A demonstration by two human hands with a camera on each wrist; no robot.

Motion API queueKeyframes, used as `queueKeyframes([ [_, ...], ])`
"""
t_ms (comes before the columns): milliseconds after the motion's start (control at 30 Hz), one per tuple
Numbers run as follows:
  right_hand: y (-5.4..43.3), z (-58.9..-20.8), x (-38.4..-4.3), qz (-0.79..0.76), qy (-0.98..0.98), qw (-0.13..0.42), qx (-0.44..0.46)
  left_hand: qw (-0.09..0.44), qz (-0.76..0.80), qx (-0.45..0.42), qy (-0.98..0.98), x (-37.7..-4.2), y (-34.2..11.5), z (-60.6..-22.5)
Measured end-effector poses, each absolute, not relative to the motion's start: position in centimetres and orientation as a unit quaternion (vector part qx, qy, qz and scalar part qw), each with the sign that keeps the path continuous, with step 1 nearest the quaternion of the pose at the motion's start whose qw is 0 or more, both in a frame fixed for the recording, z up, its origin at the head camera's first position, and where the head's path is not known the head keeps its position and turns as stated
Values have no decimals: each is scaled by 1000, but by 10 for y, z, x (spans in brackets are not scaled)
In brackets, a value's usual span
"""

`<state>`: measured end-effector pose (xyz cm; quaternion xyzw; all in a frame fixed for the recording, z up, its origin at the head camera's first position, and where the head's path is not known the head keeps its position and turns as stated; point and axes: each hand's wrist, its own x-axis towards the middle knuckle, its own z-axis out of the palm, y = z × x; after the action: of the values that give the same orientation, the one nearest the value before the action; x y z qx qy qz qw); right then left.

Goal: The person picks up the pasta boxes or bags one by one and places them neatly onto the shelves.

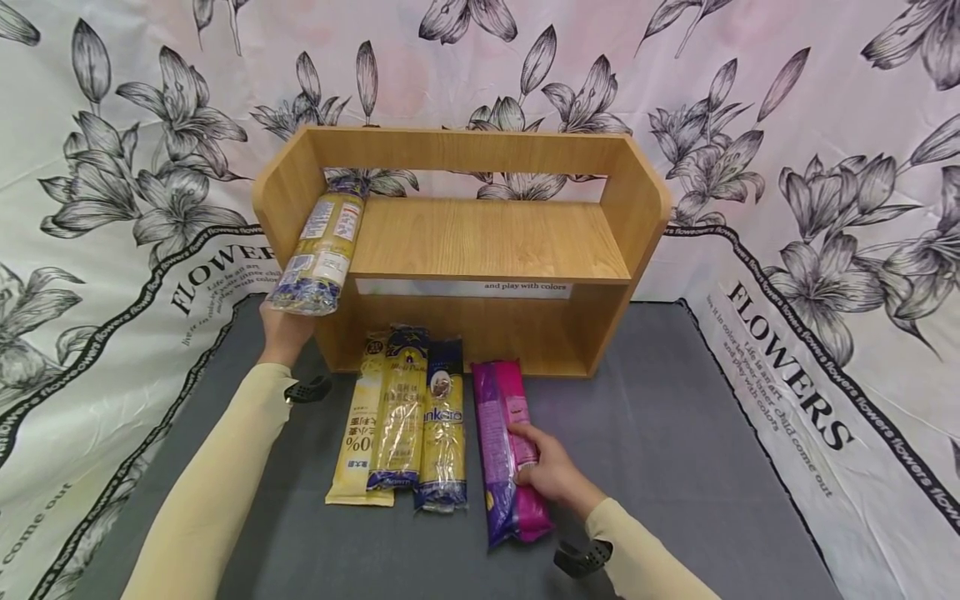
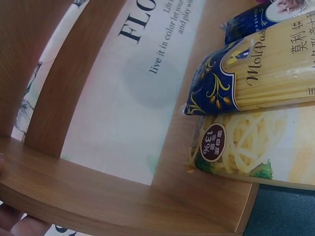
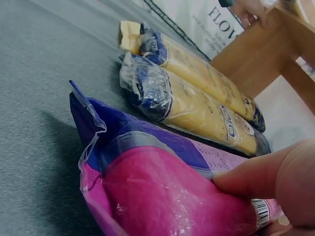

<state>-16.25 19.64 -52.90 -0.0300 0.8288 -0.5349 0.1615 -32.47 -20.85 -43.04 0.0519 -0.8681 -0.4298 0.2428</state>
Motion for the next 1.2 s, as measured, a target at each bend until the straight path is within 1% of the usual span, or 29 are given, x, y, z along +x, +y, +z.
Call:
queueKeyframes([
  [300,206,-524,-147,-565,806,172,-42,232,-434,58,-869,-326,-210,-431],
  [467,214,-508,-133,-591,784,184,-45,225,-443,56,-866,-328,-211,-432],
  [667,224,-467,-116,-651,727,197,-94,218,-449,57,-865,-326,-211,-431],
  [867,231,-416,-105,-683,683,210,-148,234,-426,51,-873,-323,-212,-429],
  [1000,227,-381,-111,-696,666,208,-172,233,-413,54,-878,-323,-210,-427],
  [1200,211,-330,-135,-671,699,201,-140,230,-426,56,-873,-324,-208,-428],
])
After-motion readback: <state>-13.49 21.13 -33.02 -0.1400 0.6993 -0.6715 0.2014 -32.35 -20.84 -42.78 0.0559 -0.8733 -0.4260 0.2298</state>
